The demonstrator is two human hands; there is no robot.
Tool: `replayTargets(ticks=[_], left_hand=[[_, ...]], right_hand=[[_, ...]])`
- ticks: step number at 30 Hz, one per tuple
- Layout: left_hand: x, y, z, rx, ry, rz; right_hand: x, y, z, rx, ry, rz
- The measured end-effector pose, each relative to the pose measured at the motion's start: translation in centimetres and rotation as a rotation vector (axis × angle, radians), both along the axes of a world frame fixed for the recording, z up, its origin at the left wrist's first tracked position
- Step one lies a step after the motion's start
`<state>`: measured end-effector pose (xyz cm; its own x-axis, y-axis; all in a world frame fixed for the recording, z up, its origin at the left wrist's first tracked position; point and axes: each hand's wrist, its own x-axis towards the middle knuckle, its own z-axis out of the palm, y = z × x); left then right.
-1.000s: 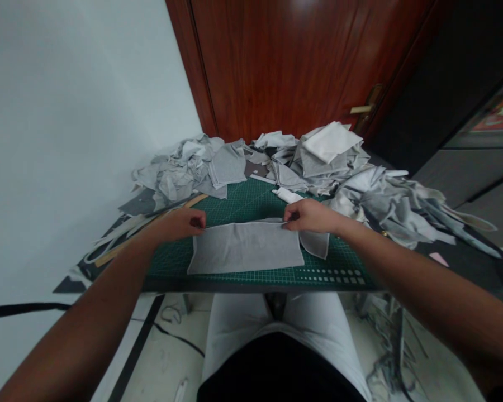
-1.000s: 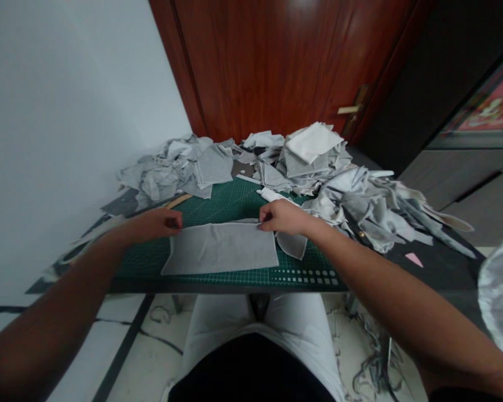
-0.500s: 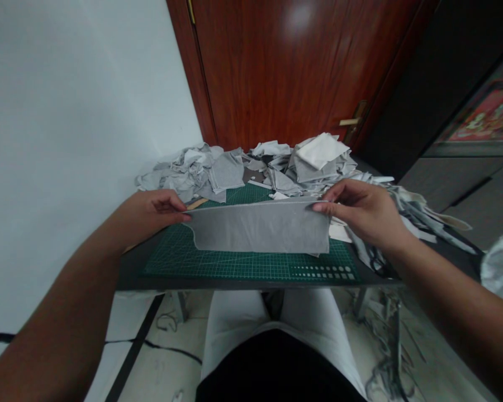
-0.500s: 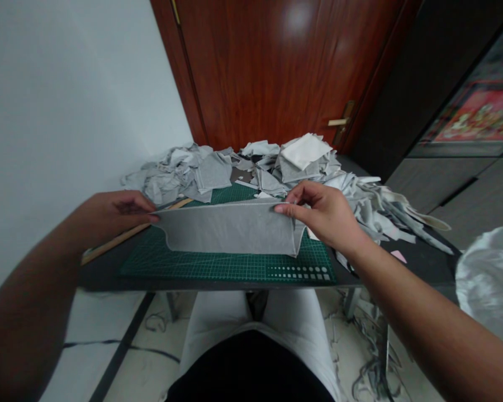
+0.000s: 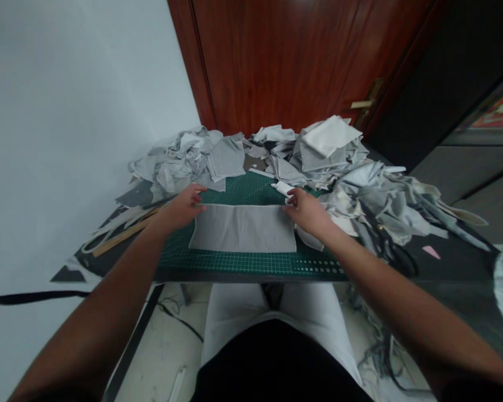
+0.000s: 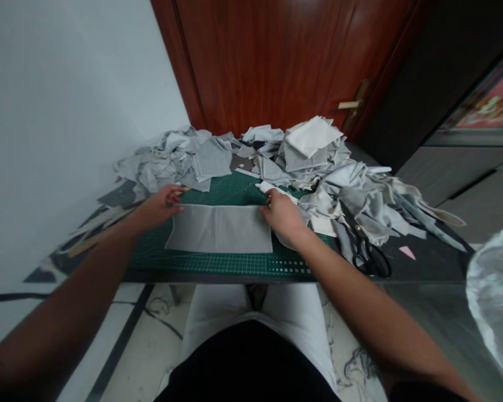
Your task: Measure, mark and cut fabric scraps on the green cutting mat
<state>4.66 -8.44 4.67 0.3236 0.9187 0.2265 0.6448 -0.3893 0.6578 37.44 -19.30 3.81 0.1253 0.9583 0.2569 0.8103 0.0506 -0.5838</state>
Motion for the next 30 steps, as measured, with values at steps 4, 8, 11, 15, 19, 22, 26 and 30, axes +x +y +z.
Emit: replayTargets(ticks=[4, 8, 11, 15, 19, 22, 26, 30], left_hand=[[5.2, -3.8, -4.9, 0.210, 0.256, 0.002], [6.6, -7.7, -8.1, 0.136, 0.482, -0.131], [3.2, -7.6, -8.8, 0.147, 0.641, -0.011], [-1.5, -6.4, -8.6, 0.110, 0.702, 0.036], [-1.7, -7.3, -8.5, 0.067, 0.722, 0.078], [-0.8, -9.4, -8.2, -0.020, 0.747, 0.166], [-1.7, -11.8, -6.6, -0.068, 0.783, 0.188], [-4.6, -12.1, -4.4, -0.128, 0.734, 0.134]], right_hand=[[-8.5, 0.1, -4.2, 0.133, -0.189, 0.157], [-12.2, -1.6, -7.7, -0.043, -0.243, 0.231], [-9.3, -3.0, -9.2, -0.067, -0.323, 0.159], [-3.9, -4.9, -9.5, -0.109, -0.417, 0.003], [-4.8, -6.0, -8.6, -0.036, -0.443, -0.027], [-10.1, -5.9, -7.9, 0.036, -0.382, 0.292], [-17.3, -5.2, -8.4, 0.056, -0.334, 0.523], [-19.9, -5.4, -9.8, 0.142, -0.315, 0.633]])
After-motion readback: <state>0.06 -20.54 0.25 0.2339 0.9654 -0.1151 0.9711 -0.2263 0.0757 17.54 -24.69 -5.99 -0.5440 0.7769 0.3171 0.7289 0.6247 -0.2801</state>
